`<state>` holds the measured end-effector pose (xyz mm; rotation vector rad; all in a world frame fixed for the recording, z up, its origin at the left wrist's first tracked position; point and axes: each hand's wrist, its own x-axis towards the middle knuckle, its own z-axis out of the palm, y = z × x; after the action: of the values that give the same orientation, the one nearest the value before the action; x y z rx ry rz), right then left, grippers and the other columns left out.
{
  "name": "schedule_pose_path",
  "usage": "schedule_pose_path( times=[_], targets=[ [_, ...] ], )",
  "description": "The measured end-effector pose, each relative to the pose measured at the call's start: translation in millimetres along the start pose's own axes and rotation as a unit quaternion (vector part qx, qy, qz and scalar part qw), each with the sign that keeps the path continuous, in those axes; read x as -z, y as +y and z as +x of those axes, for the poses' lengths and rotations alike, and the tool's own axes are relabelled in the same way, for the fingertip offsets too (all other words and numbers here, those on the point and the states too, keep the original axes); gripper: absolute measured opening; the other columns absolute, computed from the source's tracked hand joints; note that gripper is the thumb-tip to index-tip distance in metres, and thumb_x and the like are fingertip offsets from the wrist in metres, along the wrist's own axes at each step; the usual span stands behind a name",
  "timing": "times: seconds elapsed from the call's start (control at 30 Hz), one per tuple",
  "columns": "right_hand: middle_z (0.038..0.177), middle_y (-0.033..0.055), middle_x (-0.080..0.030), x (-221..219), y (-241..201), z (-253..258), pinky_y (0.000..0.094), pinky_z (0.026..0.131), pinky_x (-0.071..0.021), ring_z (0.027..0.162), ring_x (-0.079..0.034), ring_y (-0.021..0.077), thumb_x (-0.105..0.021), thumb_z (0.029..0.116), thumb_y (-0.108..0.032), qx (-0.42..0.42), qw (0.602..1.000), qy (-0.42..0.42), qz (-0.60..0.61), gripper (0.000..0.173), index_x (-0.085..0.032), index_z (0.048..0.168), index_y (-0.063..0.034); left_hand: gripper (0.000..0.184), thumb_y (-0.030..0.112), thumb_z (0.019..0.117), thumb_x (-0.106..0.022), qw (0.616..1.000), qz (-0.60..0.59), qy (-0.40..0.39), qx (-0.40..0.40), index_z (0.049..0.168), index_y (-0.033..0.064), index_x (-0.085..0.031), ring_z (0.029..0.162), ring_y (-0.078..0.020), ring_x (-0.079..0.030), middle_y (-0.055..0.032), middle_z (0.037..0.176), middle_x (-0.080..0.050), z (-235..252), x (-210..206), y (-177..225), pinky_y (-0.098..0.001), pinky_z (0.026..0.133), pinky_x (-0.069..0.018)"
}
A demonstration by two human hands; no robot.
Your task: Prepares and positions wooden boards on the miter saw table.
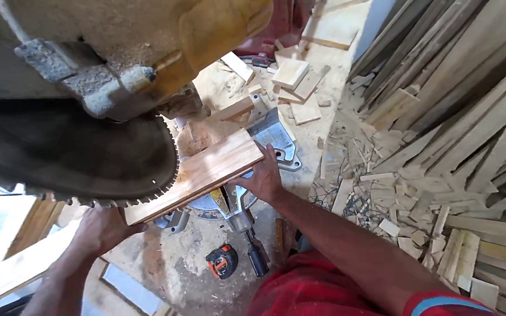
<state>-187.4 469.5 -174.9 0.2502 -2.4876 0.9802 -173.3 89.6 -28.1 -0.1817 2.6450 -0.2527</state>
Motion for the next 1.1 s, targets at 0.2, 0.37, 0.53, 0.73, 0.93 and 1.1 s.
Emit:
schedule_pose_path(
  times=[0.2, 0.37, 0.53, 0.73, 0.93, 1.1],
  targets=[
    [0.139, 0.0092, -0.065, -4, 2, -1, 0.0554, 0.126, -0.0252, 0.144, -0.048, 0.027, -0.076, 0.0704, -0.077, -0.001, 1.0, 0.007, -0.011, 0.089, -0.069, 0.126, -0.0086, 0.098, 0.048, 0.0553, -0.1, 1.0, -0.017, 0.005, -0.015, 0.128, -0.0021, -0.057, 0.118, -0.0433, -0.06, -0.0242, 0.121, -0.063, 9, -3, -3, -0.063, 0.102, -0.0475],
    [0.147, 0.0111, -0.057, 12, -7, 1, 0.0502, 0.124, -0.0308, 0.142, -0.049, 0.0225, -0.085, 0.0647, -0.071, -0.091, 0.988, -0.008, 0.122, 0.104, -0.056, 0.141, -0.0064, 0.103, 0.048, 0.0534, -0.101, 0.998, -0.037, 0.028, -0.03, 0.133, 0.0, -0.055, 0.119, -0.0425, -0.06, -0.0223, 0.127, -0.061, 9, -8, -10, -0.063, 0.102, -0.0469],
    [0.147, 0.0139, -0.054, 42, -25, 14, 0.0492, 0.103, -0.055, 0.128, -0.06, 0.0251, -0.094, 0.0621, -0.055, -0.213, 0.958, -0.035, 0.189, 0.119, -0.038, 0.156, -0.008, 0.101, 0.051, 0.0539, -0.099, 0.999, -0.027, 0.021, -0.038, 0.131, 0.0023, -0.055, 0.119, -0.04, -0.06, -0.0191, 0.126, -0.062, 10, -8, -13, -0.0621, 0.101, -0.0477],
    [0.132, 0.0163, -0.065, 37, -25, 18, 0.0458, 0.096, -0.059, 0.114, -0.069, 0.0253, -0.092, 0.0717, -0.048, -0.131, 0.981, -0.032, 0.139, 0.089, -0.057, 0.14, -0.0018, 0.103, 0.051, 0.0538, -0.099, 0.995, -0.037, 0.006, -0.091, 0.134, 0.0029, -0.055, 0.124, -0.0405, -0.058, -0.0201, 0.13, -0.06, 10, 4, -24, -0.062, 0.103, -0.0469],
    [0.138, 0.0185, -0.063, 23, -21, 14, 0.0434, 0.108, -0.0524, 0.126, -0.064, 0.0281, -0.084, 0.0823, -0.046, -0.026, 0.994, -0.021, 0.101, 0.081, -0.056, 0.14, 0.0038, 0.103, 0.043, 0.0586, -0.099, 0.996, -0.044, -0.029, -0.07, 0.142, 0.0097, -0.05, 0.119, -0.0366, -0.061, -0.0172, 0.129, -0.061, 9, 5, -35, -0.0602, 0.099, -0.0501],
    [0.137, 0.0175, -0.065, 26, -18, 14, 0.0405, 0.107, -0.0536, 0.124, -0.066, 0.0258, -0.084, 0.0834, -0.044, -0.015, 0.995, -0.022, 0.092, 0.078, -0.058, 0.139, 0.0038, 0.097, 0.041, 0.058, -0.1, 0.998, -0.013, -0.042, -0.053, 0.134, 0.0052, -0.052, 0.114, -0.0378, -0.063, -0.0184, 0.122, -0.063, 11, 4, -32, -0.0593, 0.094, -0.0524]
  ],
)
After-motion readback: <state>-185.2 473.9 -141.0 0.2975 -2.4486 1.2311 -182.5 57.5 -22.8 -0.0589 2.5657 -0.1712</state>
